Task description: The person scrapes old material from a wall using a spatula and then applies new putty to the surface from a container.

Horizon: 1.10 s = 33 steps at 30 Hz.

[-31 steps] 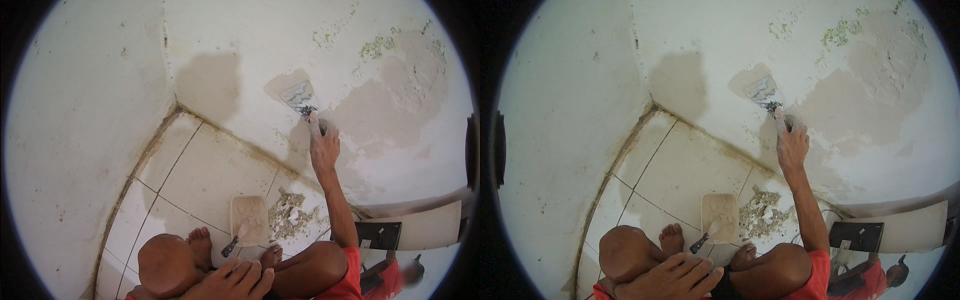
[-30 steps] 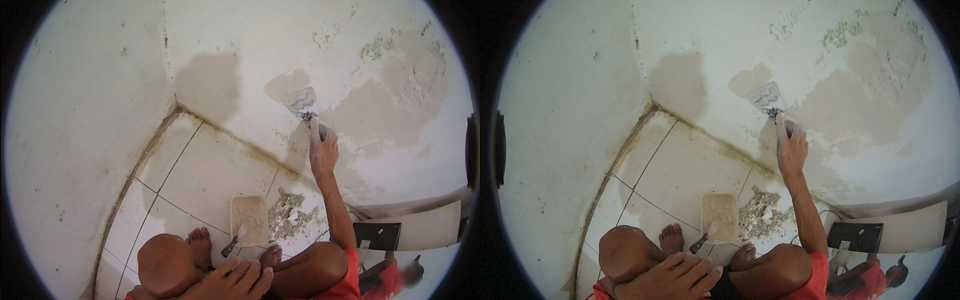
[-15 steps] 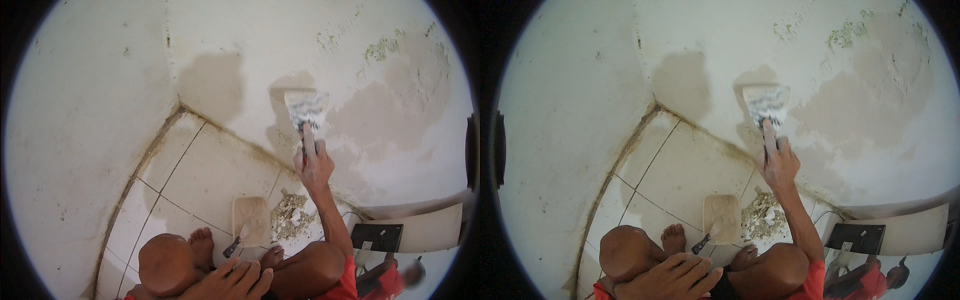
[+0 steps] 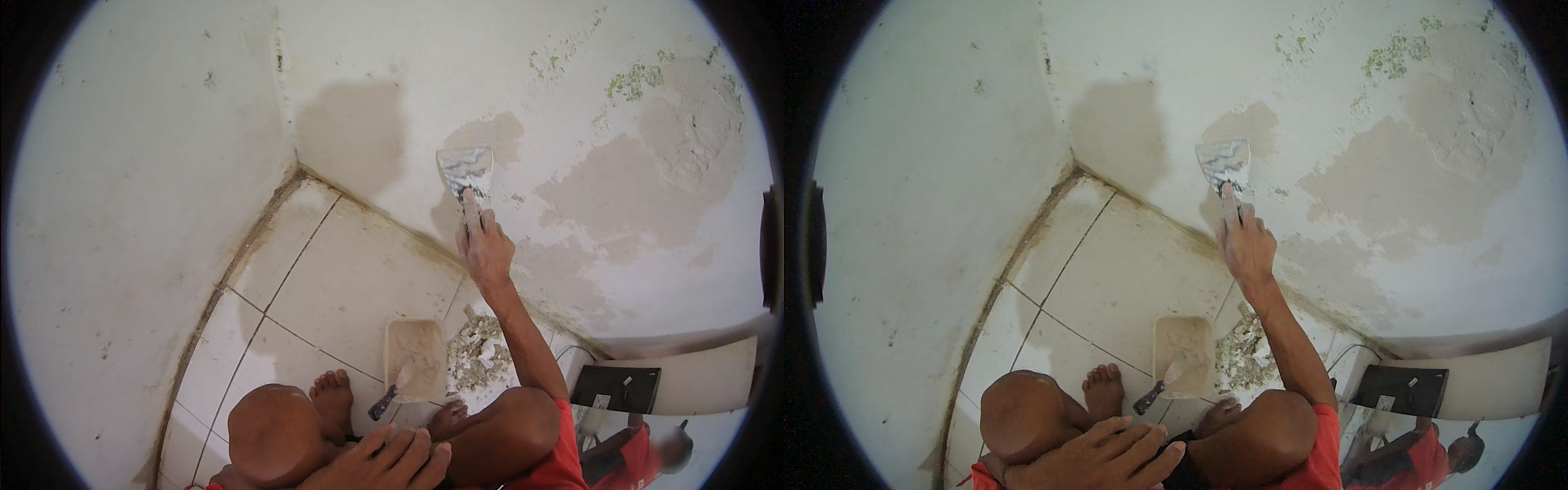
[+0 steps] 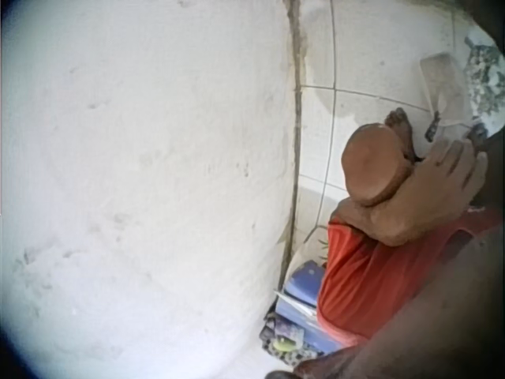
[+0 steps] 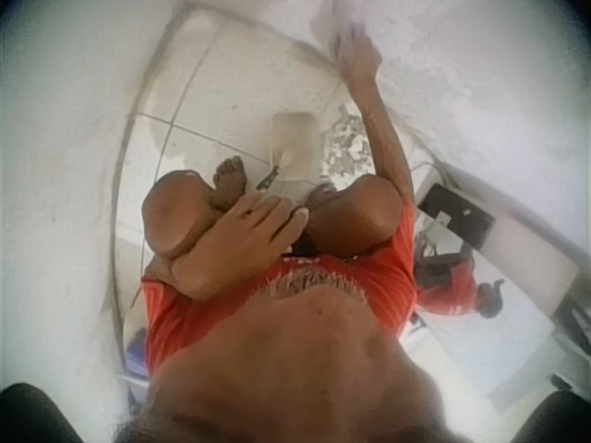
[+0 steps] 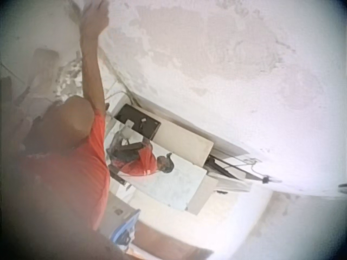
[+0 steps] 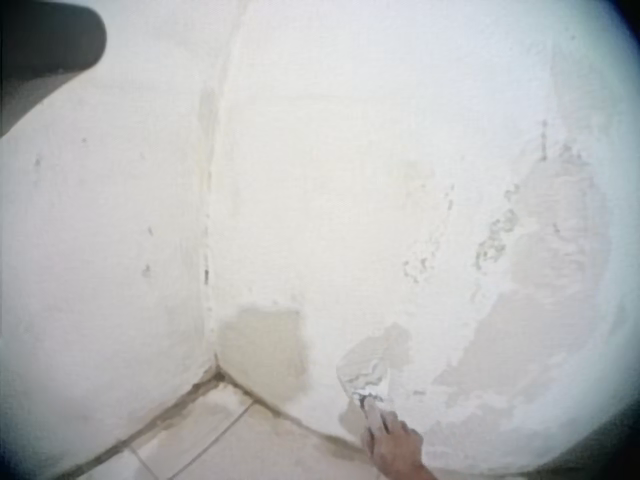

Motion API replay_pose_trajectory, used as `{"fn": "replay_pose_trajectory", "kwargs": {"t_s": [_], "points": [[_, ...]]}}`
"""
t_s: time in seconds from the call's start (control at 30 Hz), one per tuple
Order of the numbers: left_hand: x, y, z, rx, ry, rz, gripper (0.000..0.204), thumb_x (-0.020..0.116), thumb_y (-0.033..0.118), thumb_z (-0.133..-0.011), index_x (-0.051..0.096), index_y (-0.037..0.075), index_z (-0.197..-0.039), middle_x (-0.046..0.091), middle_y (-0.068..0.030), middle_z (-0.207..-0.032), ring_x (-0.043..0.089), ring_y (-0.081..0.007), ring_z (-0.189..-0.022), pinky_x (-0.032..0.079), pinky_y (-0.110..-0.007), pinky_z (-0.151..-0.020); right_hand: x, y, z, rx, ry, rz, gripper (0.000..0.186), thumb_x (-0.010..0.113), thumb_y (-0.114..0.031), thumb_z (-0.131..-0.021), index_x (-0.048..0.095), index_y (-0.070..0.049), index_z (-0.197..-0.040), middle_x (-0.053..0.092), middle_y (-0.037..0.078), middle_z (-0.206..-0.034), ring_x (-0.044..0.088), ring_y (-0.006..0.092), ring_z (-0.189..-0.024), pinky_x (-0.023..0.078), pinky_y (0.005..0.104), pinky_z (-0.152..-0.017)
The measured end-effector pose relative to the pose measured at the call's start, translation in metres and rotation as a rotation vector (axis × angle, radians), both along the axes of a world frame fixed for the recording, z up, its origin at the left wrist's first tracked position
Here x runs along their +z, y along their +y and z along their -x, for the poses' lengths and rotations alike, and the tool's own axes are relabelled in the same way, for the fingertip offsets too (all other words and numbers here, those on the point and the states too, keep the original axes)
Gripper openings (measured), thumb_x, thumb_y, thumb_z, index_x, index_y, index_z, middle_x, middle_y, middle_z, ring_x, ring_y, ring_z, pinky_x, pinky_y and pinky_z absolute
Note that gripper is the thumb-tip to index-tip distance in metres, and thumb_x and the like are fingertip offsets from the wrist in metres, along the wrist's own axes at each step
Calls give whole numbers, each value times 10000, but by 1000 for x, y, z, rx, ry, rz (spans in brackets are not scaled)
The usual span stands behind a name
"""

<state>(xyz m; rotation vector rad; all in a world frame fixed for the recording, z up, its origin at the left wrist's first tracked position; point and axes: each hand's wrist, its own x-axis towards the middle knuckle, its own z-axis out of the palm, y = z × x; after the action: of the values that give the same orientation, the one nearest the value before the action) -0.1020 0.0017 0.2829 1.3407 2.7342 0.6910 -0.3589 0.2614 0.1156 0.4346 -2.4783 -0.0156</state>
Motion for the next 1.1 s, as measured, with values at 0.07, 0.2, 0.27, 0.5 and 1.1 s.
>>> {"fn": "replay_pose_trajectory", "kwargs": {"t_s": [0.07, 0.2, 0.27, 0.5, 1.1], "points": [[3, -1, 1, 4, -26, -14, 448, 561, 212, -858, 546, -2, -1252, 589, -127, -1111, 581, -248, -1042, 436, -400, -980, -7, 13, -10, -3, -37, -44, 754, 663, -156, -831, 359, -172, -1521, 564, 68, -963, 619, 234, -662, 513, 361, -496], [1, -1, -1, 25, -44, -44, 429, 545, 199, -867, 549, -4, -1244, 591, -128, -1104, 582, -249, -1038, 435, -398, -983, -8, 35, -36, 2, -62, -56, 748, 668, -167, -823, 381, -161, -1514, 569, 66, -944, 617, 228, -652, 514, 357, -503], [1, 0, -1, 30, -53, -56, 428, 544, 196, -867, 548, -5, -1244, 591, -129, -1101, 581, -249, -1037, 435, -398, -981, 5, 43, -48, -82, -90, -59, 730, 671, -182, -819, 412, -148, -1501, 580, 60, -928, 615, 216, -670, 517, 352, -522], [0, 4, 0, 15, -20, -23, 451, 568, 211, -859, 543, -11, -1250, 590, -133, -1117, 577, -249, -1045, 436, -396, -982, 49, 42, -5, 105, 134, -52, 689, 670, -132, -840, 433, -119, -1486, 570, 62, -887, 597, 232, -664, 510, 335, -559], [2, -4, -2, 7, -56, 53, 525, 608, 278, -871, 511, 7, -1310, 579, -127, -1154, 563, -252, -1093, 400, -417, -1034, 29, 39, -46, -15, -26, 24, 692, 681, -157, -851, 425, -129, -1494, 562, 75, -911, 573, 237, -579, 489, 350, -470]]}}
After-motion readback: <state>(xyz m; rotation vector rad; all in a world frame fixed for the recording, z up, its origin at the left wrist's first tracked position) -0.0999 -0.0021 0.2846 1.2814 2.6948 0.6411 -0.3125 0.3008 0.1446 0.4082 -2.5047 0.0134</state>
